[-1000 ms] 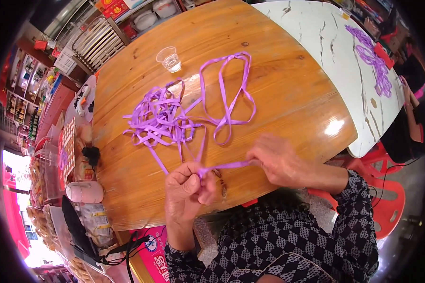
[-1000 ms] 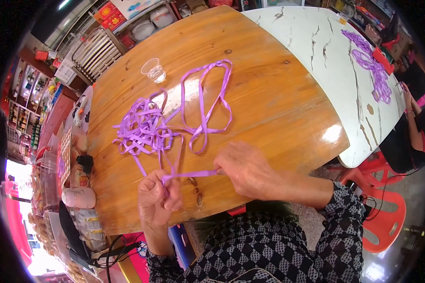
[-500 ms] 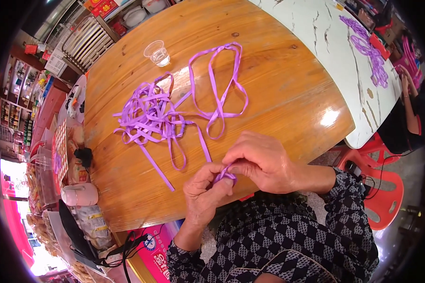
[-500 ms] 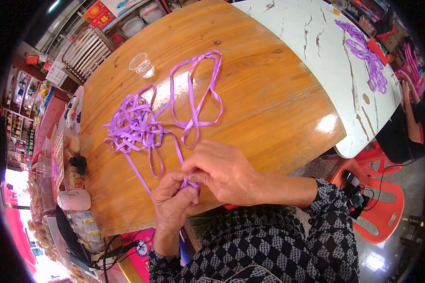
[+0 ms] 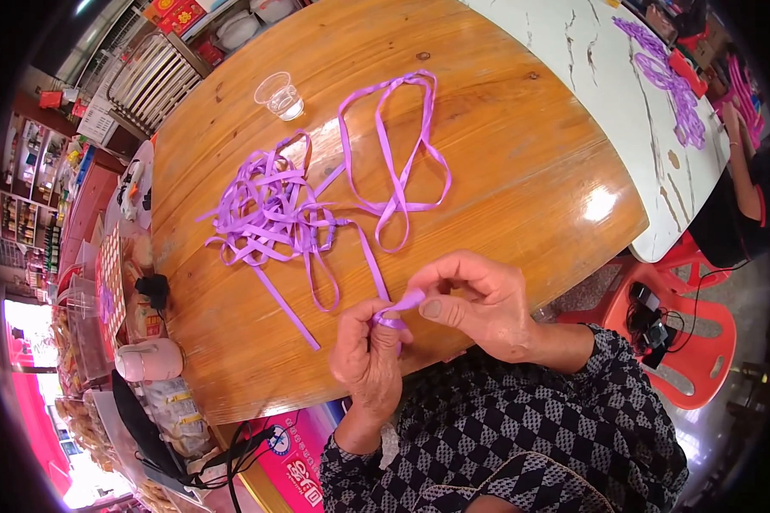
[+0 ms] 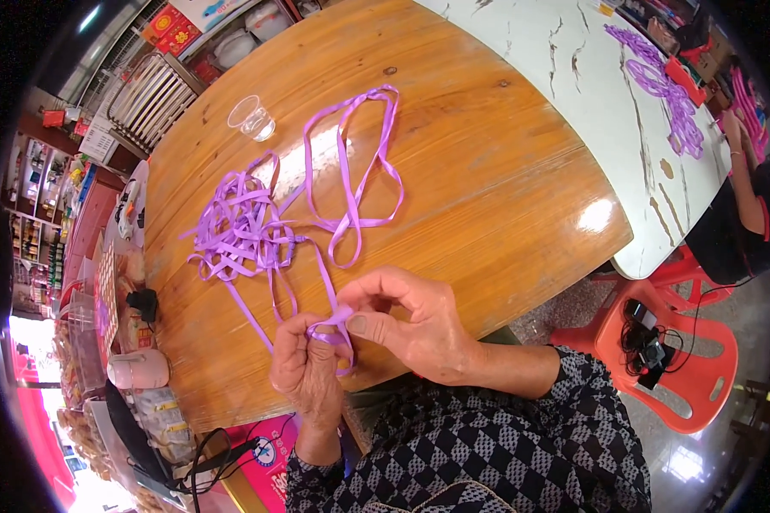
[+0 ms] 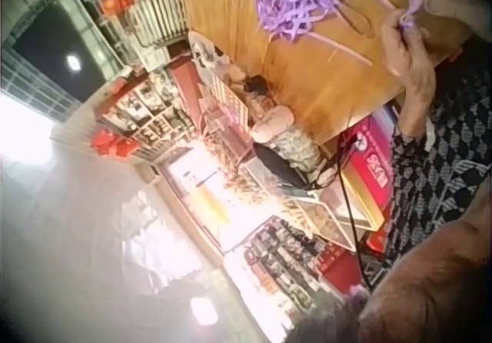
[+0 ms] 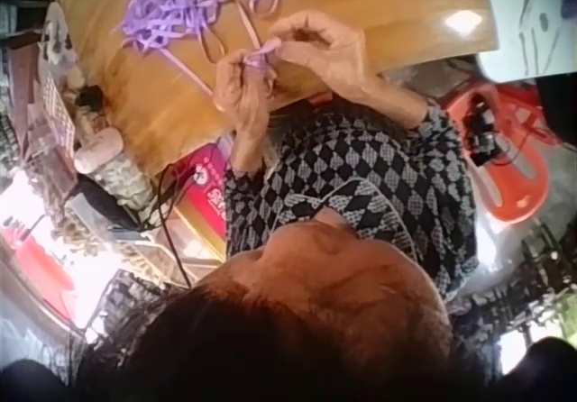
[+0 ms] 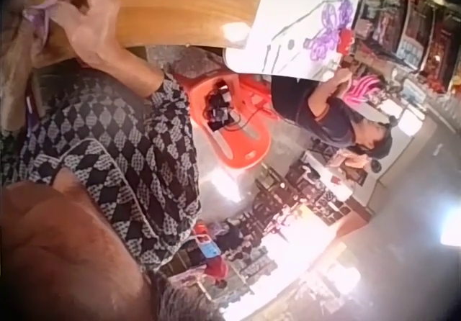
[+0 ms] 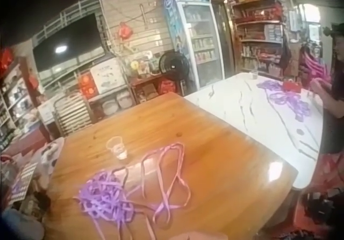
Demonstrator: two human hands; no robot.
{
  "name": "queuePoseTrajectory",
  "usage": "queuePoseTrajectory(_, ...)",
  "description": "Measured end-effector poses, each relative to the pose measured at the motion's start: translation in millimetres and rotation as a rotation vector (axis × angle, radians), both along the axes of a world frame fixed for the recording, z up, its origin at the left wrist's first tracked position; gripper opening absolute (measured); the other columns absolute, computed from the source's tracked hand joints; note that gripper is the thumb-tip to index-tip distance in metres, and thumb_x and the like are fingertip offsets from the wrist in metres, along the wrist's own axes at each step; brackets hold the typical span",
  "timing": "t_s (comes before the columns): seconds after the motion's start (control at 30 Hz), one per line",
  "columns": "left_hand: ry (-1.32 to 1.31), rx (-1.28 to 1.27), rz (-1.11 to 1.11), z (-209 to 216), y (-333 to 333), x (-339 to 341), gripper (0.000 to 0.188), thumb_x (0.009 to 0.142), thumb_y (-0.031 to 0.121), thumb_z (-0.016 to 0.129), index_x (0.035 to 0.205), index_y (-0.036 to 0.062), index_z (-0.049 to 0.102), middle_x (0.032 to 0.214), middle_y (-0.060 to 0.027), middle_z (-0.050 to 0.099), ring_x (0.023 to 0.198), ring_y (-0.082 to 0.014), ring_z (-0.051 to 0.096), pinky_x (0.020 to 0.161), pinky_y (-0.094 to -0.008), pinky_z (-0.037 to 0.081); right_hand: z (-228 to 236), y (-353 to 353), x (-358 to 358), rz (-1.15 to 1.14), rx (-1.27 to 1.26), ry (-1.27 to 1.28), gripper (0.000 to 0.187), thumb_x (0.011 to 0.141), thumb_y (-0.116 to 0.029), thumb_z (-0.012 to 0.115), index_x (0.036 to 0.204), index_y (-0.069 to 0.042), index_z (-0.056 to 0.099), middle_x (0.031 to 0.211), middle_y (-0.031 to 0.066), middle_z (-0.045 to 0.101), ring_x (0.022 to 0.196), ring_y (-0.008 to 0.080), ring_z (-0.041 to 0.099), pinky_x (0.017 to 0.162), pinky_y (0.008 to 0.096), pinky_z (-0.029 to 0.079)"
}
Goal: The person ties a series of small knots along the length of a purple ribbon by hand. They repeatedly pull the ribbon through loops to form each knot and stretch the segment taut before moving to the next.
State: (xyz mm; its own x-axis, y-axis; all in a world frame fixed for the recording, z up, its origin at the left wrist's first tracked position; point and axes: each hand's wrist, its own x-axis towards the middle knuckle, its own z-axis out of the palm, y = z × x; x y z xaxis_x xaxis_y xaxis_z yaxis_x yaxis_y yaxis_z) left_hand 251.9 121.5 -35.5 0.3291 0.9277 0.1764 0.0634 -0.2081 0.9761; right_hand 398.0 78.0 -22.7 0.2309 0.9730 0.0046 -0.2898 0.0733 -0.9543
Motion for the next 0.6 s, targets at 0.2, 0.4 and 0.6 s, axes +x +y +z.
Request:
queuePoseTrajectory(0.2,-0.118,-0.349,-0.109,18,2,-5,0.006,0.086,0.004,0.052,0.090,0.0000,0.056,0.072,-0.0033,0.059,0.053,-0.0057,0.050,0.048,-0.0174,0.038,-11,0,-10,-0.106,0.227,-0.367,0.025,0.077,-0.002,0.068,0.100,0.000,0.059,0.084,0.0052,0.059,0.072,0.0128,0.056,0.067,0.0254,0.046)
queuePoseTrajectory(0.4,-0.207,-0.689,-0.206,27,10,-8,0.011,0.074,0.000,0.050,0.081,-0.0054,0.057,0.069,-0.0139,0.059,0.048,-0.0178,0.055,0.044,-0.0240,0.043,-2,-6,-2,0.097,0.036,-0.069,0.021,0.083,-0.003,0.062,0.102,0.002,0.056,0.088,0.0055,0.059,0.078,0.0108,0.057,0.071,0.0234,0.047)
queuePoseTrajectory(0.6,-0.130,-0.667,-0.213,21,9,-16,0.013,0.076,0.002,0.052,0.082,-0.0041,0.060,0.069,-0.0132,0.061,0.047,-0.0142,0.053,0.044,-0.0221,0.039,-8,-5,-4,0.270,-0.146,0.037,0.021,0.087,-0.005,0.057,0.106,0.004,0.052,0.092,0.0058,0.059,0.084,0.0091,0.056,0.075,0.0233,0.047)
